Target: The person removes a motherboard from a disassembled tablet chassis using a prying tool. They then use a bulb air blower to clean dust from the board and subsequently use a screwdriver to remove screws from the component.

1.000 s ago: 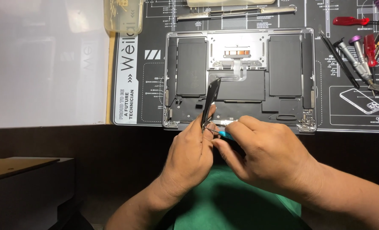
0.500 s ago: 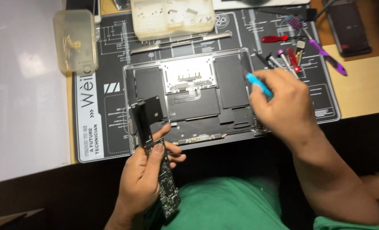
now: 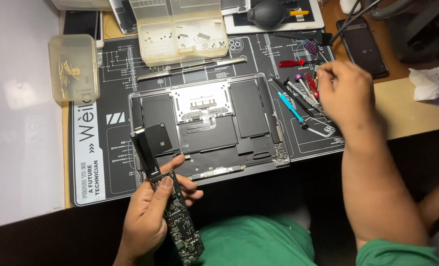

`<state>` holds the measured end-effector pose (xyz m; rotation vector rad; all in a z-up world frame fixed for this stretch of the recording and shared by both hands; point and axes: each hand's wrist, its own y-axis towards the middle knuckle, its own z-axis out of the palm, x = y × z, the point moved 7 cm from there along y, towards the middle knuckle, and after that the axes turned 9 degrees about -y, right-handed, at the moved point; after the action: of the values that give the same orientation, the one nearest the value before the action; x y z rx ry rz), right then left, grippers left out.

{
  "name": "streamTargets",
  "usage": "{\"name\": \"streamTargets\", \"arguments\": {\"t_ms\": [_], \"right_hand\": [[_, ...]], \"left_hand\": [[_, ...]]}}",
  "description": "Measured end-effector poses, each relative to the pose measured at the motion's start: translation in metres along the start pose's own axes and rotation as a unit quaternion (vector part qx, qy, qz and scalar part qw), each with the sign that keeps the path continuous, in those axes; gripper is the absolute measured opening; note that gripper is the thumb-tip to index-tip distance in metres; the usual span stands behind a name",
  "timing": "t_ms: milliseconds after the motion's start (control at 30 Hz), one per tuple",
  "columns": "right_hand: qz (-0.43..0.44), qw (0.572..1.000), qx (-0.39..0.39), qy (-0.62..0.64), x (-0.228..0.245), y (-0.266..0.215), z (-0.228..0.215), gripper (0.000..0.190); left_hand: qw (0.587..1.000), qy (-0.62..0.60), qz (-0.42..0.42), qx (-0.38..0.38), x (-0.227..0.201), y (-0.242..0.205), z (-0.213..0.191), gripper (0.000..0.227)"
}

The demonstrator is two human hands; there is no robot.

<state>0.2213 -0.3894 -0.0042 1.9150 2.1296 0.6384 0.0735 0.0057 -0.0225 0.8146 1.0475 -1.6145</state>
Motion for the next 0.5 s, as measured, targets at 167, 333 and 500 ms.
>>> {"name": "streamTargets", "arguments": {"t_ms": [167, 333, 500], "right_hand": [[-0.066, 0.997, 0.038, 0.026, 0.005, 0.048, 0.008, 0.016], [-0.016, 0.947, 0.305, -0.104, 0.035, 0.073, 0.042, 0.035], [-0.158, 0.977, 0.140, -0.028, 0.045, 0.074, 0.031, 0.022]], "left_hand": [[0.999, -0.013, -0.038, 0.006, 0.007, 0.004, 0.006, 0.038], [0.998, -0.032, -0.060, 0.014, 0.013, 0.004, 0.015, 0.038], [0.997, -0.037, -0.063, 0.015, 0.015, 0.002, 0.012, 0.042]]}}
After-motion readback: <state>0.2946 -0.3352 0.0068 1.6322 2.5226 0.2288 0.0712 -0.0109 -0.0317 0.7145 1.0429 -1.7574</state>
